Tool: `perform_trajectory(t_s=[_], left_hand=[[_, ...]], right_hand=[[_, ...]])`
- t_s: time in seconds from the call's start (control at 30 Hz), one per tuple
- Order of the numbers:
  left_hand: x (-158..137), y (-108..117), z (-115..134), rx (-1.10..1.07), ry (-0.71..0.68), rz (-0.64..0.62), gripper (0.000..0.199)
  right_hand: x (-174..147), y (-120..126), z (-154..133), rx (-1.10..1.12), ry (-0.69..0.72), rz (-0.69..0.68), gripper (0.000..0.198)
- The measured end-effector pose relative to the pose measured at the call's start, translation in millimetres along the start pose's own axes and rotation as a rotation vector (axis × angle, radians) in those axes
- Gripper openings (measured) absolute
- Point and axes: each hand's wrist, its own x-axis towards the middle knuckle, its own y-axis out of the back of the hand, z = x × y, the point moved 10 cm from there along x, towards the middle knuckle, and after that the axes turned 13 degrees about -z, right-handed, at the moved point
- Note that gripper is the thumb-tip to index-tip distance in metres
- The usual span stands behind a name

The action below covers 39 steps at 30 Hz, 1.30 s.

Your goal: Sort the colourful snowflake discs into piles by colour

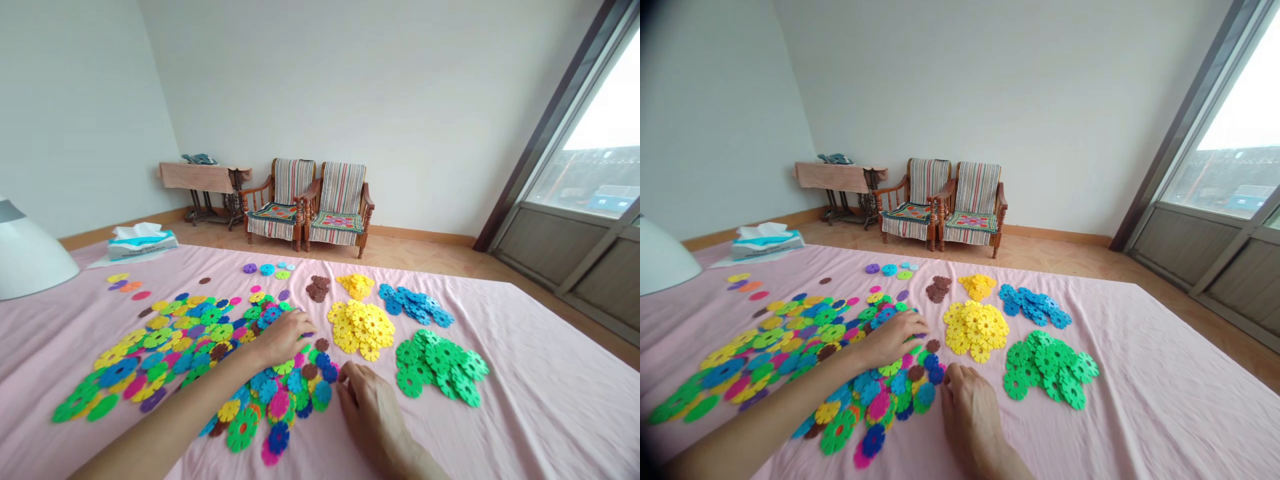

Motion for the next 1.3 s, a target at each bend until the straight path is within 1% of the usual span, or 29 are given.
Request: perform_trajectory(t_s=[0.1,0.23,0.33,0.47,0.57,0.63,0.7,0.77,0.87,1.0,1.17,1.3], left_hand=[[-12.3,2.7,-3.0,0.061,0.029,-0.019,0.015],[-26.3,9.2,-13.3,0.070,0.091,0.021,0.011],[-36.5,8.7,-16.4,0.046,0.115,0.025,0.013],[-53.6,11.3,-11.9,-0.025,0.095,0.029,0.014],[-66.8,20.0,-16.6,-0.074,0.119,0.094,0.016],[-75.4,28.0,-28.6,-0.101,0.166,0.183,0.019],[-85.3,37.2,-44.8,-0.105,0.221,0.302,0.022],[-96.1,45.2,-61.2,-0.083,0.268,0.413,0.022],[-109.7,52.7,-80.2,-0.047,0.320,0.507,0.023],[-119.5,56.4,-93.9,-0.041,0.379,0.546,0.023],[-118.0,52.3,-98.4,-0.060,0.406,0.527,0.022],[-119.0,51.5,-100.9,-0.068,0.421,0.538,0.021]], right_hand=[[-0.5,-0.7,0.7,-0.001,0.008,0.010,0.013],[-1.1,-3.1,3.0,0.012,0.000,0.003,0.013],[-1.9,-1.6,3.5,0.031,-0.005,0.011,0.013],[1.9,8.6,0.1,0.030,-0.009,0.041,0.018],[13.0,20.4,-12.2,-0.015,0.037,0.061,0.020],[24.7,23.8,-24.3,-0.064,0.094,0.039,0.022],[38.0,22.0,-35.1,-0.134,0.146,-0.003,0.022],[50.7,16.9,-40.5,-0.212,0.169,-0.046,0.019],[66.4,6.9,-39.5,-0.273,0.167,-0.126,0.018],[79.8,1.2,-30.9,-0.250,0.131,-0.214,0.014],[90.0,5.7,-25.0,-0.190,0.124,-0.235,0.012],[106.9,8.2,-18.5,-0.063,0.116,-0.256,0.013]])
